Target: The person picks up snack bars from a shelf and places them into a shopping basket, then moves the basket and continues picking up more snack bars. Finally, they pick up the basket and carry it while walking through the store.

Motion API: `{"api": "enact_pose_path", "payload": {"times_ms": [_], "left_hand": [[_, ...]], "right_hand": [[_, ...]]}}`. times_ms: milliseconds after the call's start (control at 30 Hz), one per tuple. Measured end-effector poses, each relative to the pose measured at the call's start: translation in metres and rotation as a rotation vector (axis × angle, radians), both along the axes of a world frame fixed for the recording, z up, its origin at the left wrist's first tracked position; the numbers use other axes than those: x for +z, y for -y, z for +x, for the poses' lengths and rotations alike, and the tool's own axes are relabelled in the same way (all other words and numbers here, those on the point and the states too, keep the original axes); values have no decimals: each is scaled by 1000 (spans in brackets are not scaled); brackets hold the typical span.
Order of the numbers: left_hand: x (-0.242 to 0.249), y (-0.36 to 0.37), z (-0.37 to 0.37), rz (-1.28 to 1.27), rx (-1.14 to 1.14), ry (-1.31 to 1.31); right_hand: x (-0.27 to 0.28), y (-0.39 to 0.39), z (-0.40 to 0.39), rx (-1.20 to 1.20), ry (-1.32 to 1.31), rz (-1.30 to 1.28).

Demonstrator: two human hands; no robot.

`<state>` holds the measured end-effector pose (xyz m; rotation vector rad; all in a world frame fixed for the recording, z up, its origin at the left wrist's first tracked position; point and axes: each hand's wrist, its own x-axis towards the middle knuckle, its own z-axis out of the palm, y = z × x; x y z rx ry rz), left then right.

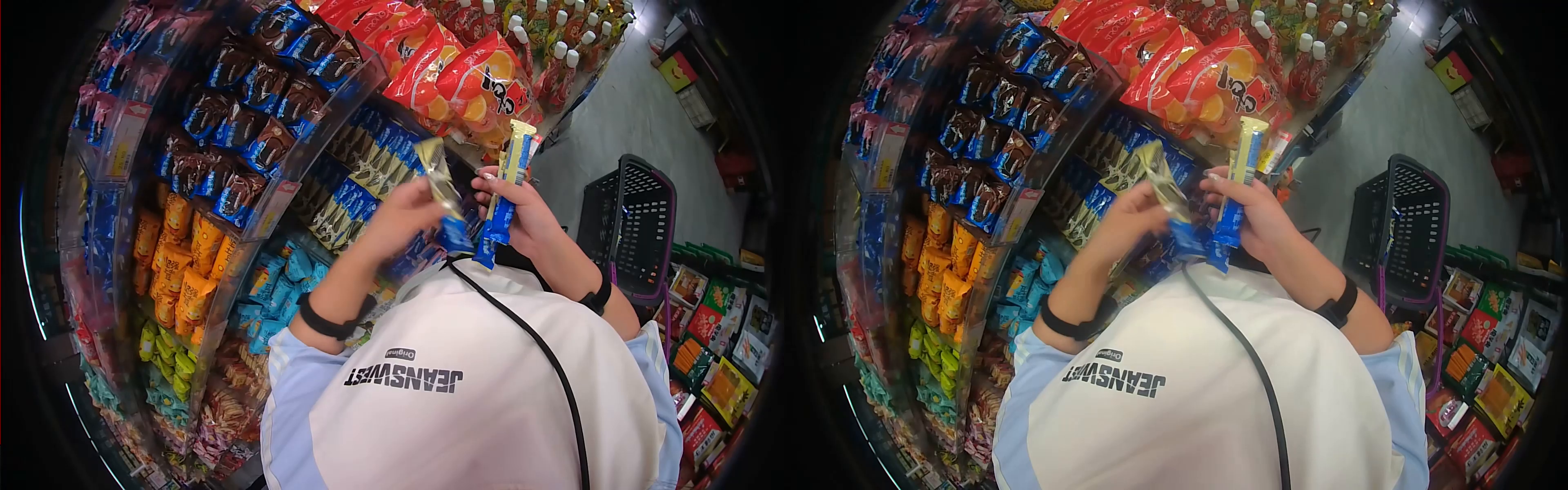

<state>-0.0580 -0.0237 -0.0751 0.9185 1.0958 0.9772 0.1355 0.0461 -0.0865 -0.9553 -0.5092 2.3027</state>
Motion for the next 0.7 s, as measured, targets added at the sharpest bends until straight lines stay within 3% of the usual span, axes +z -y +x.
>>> {"api": "enact_pose_path", "payload": {"times_ms": [100,133,167,233,433,567,600,700], "left_hand": [[-11,-16,-56,128,-24,-311],[-13,-20,-71,51,-5,-459],[-23,-22,-78,164,89,-567],[2,-25,-77,-42,67,-438],[-21,-42,-82,631,-284,-1074],[-58,-48,-74,548,-632,-1694],[-93,-45,-83,615,-552,-1733],[-104,-48,-80,745,-647,-1736]], "right_hand": [[0,-1,4,3,34,22],[-3,-1,5,7,26,27],[-5,-1,6,11,18,33],[-5,0,7,12,12,24],[-6,0,10,2,22,31],[-7,0,12,2,3,37],[-8,0,12,2,3,35],[-9,0,12,-2,1,32]]}}
